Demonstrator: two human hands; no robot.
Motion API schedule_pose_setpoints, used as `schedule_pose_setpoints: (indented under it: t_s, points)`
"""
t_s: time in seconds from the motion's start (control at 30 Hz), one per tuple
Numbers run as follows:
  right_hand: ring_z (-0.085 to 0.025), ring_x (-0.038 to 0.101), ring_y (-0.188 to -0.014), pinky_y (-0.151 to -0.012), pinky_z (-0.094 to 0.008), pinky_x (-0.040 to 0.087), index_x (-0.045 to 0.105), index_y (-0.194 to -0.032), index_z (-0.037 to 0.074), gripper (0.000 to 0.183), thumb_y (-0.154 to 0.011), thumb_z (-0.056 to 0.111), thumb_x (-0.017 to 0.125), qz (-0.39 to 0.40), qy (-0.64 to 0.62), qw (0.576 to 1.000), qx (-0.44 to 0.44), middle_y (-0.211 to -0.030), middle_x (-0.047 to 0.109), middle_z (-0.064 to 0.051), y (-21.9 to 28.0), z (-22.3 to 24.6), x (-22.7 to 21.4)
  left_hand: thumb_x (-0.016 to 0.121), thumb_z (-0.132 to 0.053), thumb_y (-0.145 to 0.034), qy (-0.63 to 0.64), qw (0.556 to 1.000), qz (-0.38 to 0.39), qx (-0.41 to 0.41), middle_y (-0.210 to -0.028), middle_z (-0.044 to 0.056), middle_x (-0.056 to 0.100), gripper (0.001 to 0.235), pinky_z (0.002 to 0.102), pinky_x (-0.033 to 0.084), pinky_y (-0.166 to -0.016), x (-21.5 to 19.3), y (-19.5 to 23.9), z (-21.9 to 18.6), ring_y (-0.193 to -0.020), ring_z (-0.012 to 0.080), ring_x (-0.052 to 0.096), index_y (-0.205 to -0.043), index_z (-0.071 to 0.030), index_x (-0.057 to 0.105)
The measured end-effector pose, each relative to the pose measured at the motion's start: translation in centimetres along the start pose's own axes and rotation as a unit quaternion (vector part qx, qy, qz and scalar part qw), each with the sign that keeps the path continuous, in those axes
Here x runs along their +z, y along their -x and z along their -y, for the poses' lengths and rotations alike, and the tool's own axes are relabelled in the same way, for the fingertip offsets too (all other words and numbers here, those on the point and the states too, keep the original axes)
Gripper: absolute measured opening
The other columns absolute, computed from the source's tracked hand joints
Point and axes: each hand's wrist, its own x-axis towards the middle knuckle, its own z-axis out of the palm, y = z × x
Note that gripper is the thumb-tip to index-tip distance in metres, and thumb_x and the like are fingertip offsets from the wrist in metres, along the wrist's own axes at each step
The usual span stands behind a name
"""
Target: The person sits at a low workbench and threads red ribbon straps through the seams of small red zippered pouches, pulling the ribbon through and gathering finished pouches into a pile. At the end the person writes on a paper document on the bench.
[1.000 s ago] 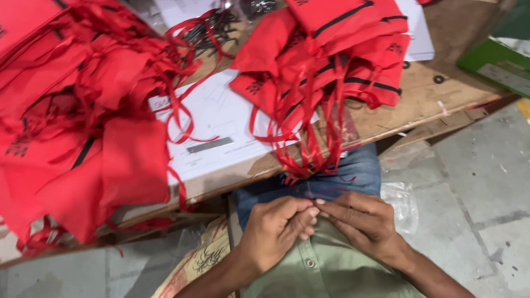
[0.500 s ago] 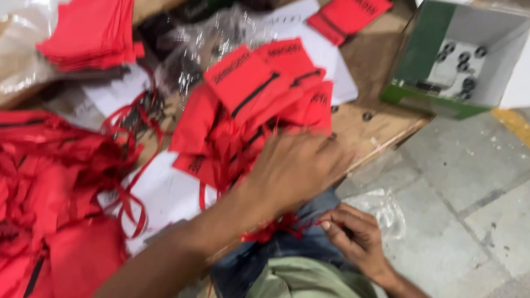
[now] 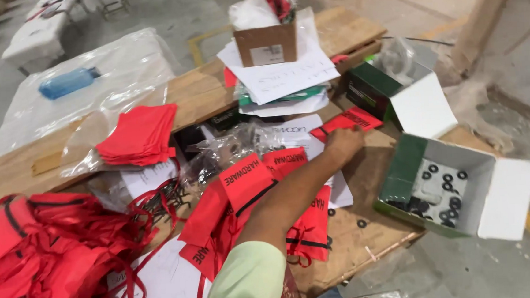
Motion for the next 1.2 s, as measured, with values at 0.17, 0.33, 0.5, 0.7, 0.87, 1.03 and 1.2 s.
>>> schedule_pose_setpoints:
  t_s: [0.17,0.33,0.5,0.7,0.87,1.03,1.2]
  points:
    - [-0.014,0.063,-0.064,-0.058,-0.028,0.052,0.076,-0.083,0.007,0.012,-0.076,0.010,0.085,0.010,-0.033,0.998,-0.049,-0.077,0.061,-0.003,2.0,-9.2,-4.0,0.053,-0.013,-0.102,0.024,0.972,-0.211,0.102,-0.086,0.013,0.076,0.038,0.045,0.060,-0.063,-14.5,3.1,1.5,-0.078,0.0294,0.076,-0.139,-0.007,0.056]
    - [-0.015,0.067,-0.071,-0.064,-0.029,0.057,0.075,-0.084,0.009,0.016,-0.075,0.011,0.088,0.009,-0.072,0.993,-0.095,-0.085,0.061,-0.003,-3.8,-7.2,-3.7,0.057,-0.008,-0.086,0.194,0.935,-0.271,0.121,-0.083,0.018,0.076,0.037,0.046,0.059,-0.068,-27.1,11.4,6.2,-0.076,0.0341,0.075,-0.119,-0.018,0.071]
    - [-0.035,0.052,-0.121,-0.107,-0.047,0.046,0.074,-0.084,0.027,0.027,-0.061,0.023,0.088,-0.069,0.152,0.962,-0.215,-0.122,0.044,-0.015,-16.8,16.0,1.2,0.054,-0.013,-0.099,0.471,0.872,-0.117,0.061,-0.079,0.013,0.074,0.027,0.037,0.058,-0.065,-34.9,27.5,9.2,-0.071,0.0179,0.072,-0.110,-0.004,0.076]
    - [-0.044,0.046,-0.127,-0.104,-0.053,0.040,0.075,-0.093,0.025,0.032,-0.063,0.028,0.088,0.002,0.112,0.932,-0.344,-0.131,0.051,-0.021,-23.6,22.1,6.4,0.050,-0.023,-0.106,0.719,0.679,-0.084,-0.124,-0.120,0.009,0.077,0.039,0.036,0.055,-0.099,-29.3,41.8,7.0,-0.117,0.0188,0.068,-0.128,0.001,0.071]
    - [-0.034,0.075,-0.099,-0.085,-0.038,0.061,0.068,-0.098,-0.011,0.024,-0.078,-0.002,0.076,0.198,-0.042,0.935,-0.290,-0.102,0.070,-0.019,-23.3,21.6,8.9,0.055,-0.026,-0.105,0.780,0.495,0.028,-0.383,-0.107,0.033,0.077,0.042,0.040,0.056,-0.073,-14.9,48.5,11.9,-0.085,0.0346,0.063,-0.140,-0.006,0.066]
    - [-0.026,0.071,-0.088,-0.072,-0.035,0.058,0.067,-0.096,-0.009,0.016,-0.084,-0.007,0.077,0.372,-0.084,0.904,-0.193,-0.094,0.065,-0.015,-21.6,20.0,9.1,0.073,-0.026,-0.085,0.255,0.926,-0.176,-0.215,-0.100,0.007,0.073,0.051,0.033,0.059,-0.085,-12.8,53.7,13.2,-0.097,0.0196,0.066,-0.136,-0.023,0.071]
    - [-0.037,0.066,-0.105,-0.084,-0.045,0.055,0.060,-0.087,-0.004,0.026,-0.064,0.002,0.071,0.400,-0.065,0.870,-0.282,-0.106,0.063,-0.021,-22.9,26.6,10.0,0.083,-0.022,-0.076,0.357,0.901,-0.240,-0.057,-0.103,0.018,0.075,0.048,0.035,0.061,-0.077,-28.1,49.5,8.7,-0.095,0.0291,0.074,-0.119,-0.004,0.072]
